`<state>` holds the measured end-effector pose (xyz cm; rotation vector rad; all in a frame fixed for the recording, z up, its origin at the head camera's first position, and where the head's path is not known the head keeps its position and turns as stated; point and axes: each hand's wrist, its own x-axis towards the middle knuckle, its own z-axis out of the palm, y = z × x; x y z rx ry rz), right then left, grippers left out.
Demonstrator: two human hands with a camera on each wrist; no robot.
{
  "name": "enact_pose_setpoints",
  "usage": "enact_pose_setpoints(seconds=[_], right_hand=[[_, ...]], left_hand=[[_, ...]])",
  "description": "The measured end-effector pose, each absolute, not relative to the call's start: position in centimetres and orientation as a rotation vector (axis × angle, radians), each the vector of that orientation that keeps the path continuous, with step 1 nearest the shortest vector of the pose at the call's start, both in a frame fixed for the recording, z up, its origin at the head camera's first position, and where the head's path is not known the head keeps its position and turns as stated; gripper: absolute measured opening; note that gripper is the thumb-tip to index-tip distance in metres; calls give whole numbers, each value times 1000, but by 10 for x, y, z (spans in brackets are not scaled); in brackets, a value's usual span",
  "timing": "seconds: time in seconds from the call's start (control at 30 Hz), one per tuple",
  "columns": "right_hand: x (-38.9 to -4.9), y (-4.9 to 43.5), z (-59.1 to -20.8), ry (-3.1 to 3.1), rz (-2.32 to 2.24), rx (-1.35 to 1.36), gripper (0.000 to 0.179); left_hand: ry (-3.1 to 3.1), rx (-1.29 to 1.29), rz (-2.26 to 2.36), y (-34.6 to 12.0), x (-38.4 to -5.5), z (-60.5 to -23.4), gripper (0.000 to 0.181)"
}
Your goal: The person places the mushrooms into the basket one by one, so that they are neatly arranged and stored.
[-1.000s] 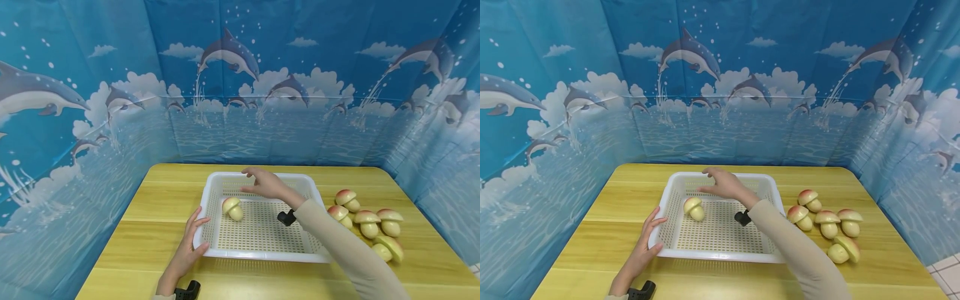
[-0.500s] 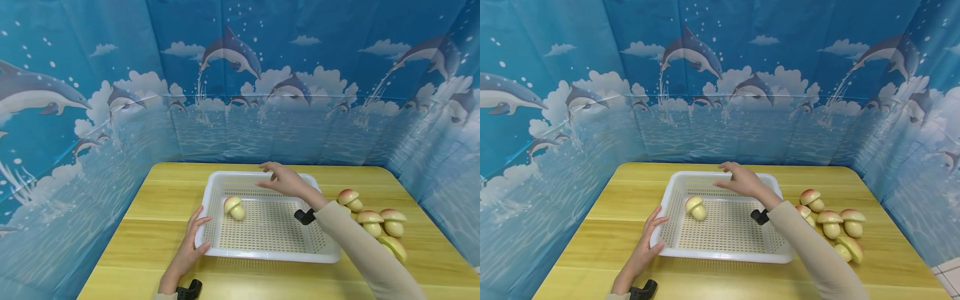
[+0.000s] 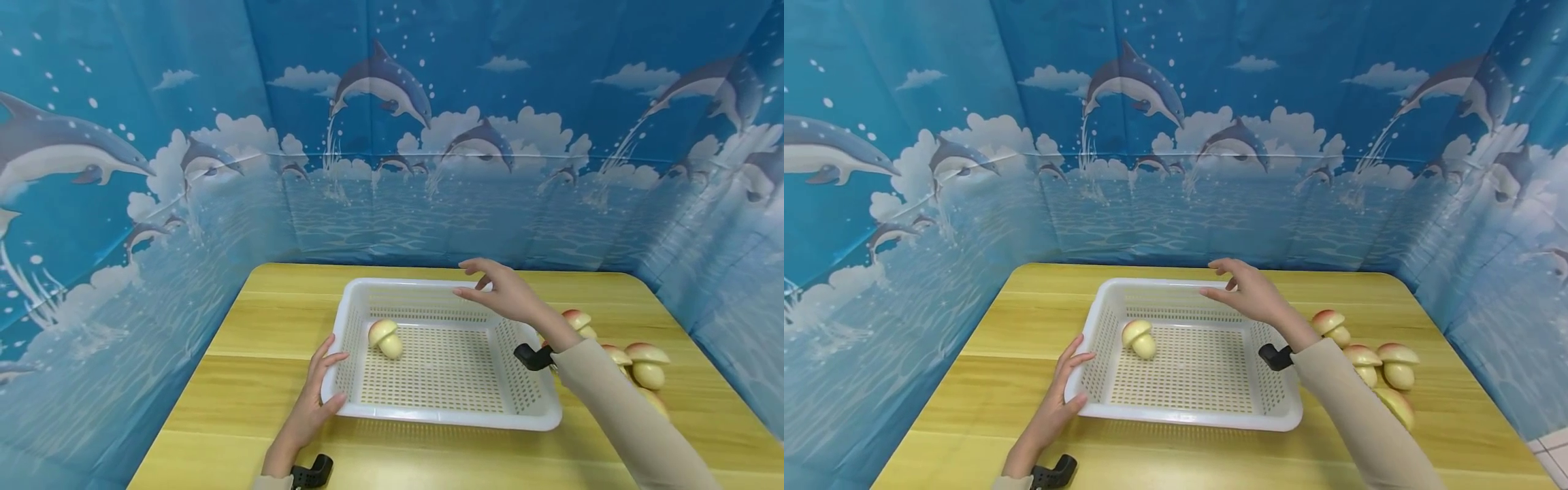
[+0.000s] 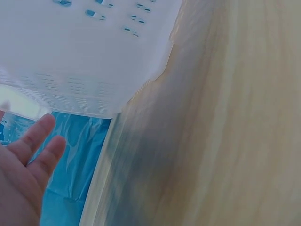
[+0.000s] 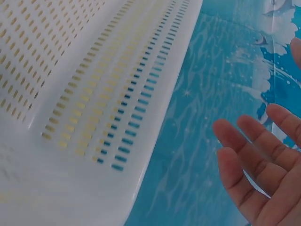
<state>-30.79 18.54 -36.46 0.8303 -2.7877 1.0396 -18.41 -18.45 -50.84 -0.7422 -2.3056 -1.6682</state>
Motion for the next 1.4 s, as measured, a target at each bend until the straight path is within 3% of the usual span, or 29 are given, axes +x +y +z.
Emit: enact_pose_setpoints(seconds=[0.47,1.4], right_hand=[[-296,234,-361,-2809,1007,682,57],[-274,291,-393,-2838,1025,466,61]], left_hand=[[-2294,-746,-1687,-184,-185,-507,58],[-2275,-722,-1745,-181,-183,-509,59]])
